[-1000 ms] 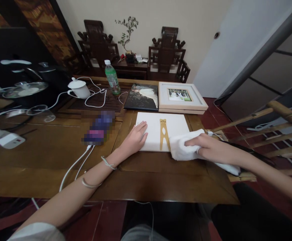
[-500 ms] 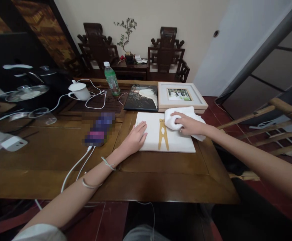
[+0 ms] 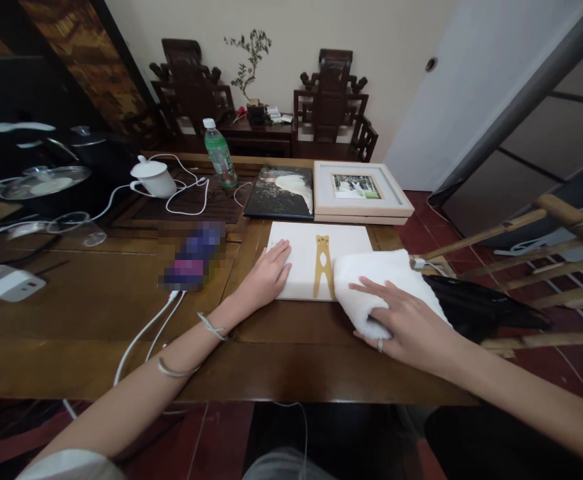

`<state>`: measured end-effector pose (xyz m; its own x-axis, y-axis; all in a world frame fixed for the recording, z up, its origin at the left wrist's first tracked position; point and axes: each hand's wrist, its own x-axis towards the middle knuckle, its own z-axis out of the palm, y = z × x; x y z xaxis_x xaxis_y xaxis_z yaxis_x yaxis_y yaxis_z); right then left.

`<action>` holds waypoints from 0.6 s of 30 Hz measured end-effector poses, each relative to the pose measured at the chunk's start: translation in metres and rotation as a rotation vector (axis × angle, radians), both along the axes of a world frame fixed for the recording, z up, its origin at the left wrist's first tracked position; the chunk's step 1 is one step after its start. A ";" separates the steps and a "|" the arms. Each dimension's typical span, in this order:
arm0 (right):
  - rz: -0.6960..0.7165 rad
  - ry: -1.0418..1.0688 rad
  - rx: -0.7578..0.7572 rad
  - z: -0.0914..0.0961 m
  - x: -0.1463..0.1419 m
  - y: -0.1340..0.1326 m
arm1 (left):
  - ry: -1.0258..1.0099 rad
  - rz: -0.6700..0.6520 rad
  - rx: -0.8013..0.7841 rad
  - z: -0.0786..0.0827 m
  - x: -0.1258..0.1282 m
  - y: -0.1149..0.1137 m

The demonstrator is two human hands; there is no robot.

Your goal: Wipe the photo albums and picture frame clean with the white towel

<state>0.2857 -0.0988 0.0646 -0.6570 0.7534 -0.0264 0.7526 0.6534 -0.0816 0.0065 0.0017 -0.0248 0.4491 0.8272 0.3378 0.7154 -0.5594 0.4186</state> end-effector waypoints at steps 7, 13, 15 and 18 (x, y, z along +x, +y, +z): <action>-0.024 -0.022 0.290 0.032 0.009 0.044 | 0.015 -0.005 -0.002 0.002 -0.001 -0.001; -0.201 0.349 0.253 0.050 0.009 0.062 | 0.023 0.003 -0.005 0.003 0.000 -0.001; -0.360 0.573 0.164 0.058 0.010 0.064 | 0.028 0.008 -0.009 0.003 0.000 -0.001; -0.624 0.826 -0.004 0.073 0.015 0.067 | 0.023 0.008 -0.001 0.002 0.000 -0.002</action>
<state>0.3007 -0.0318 0.1378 0.0354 0.9672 0.2517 0.6658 0.1650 -0.7277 0.0063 0.0002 -0.0224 0.4500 0.8312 0.3265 0.7291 -0.5531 0.4031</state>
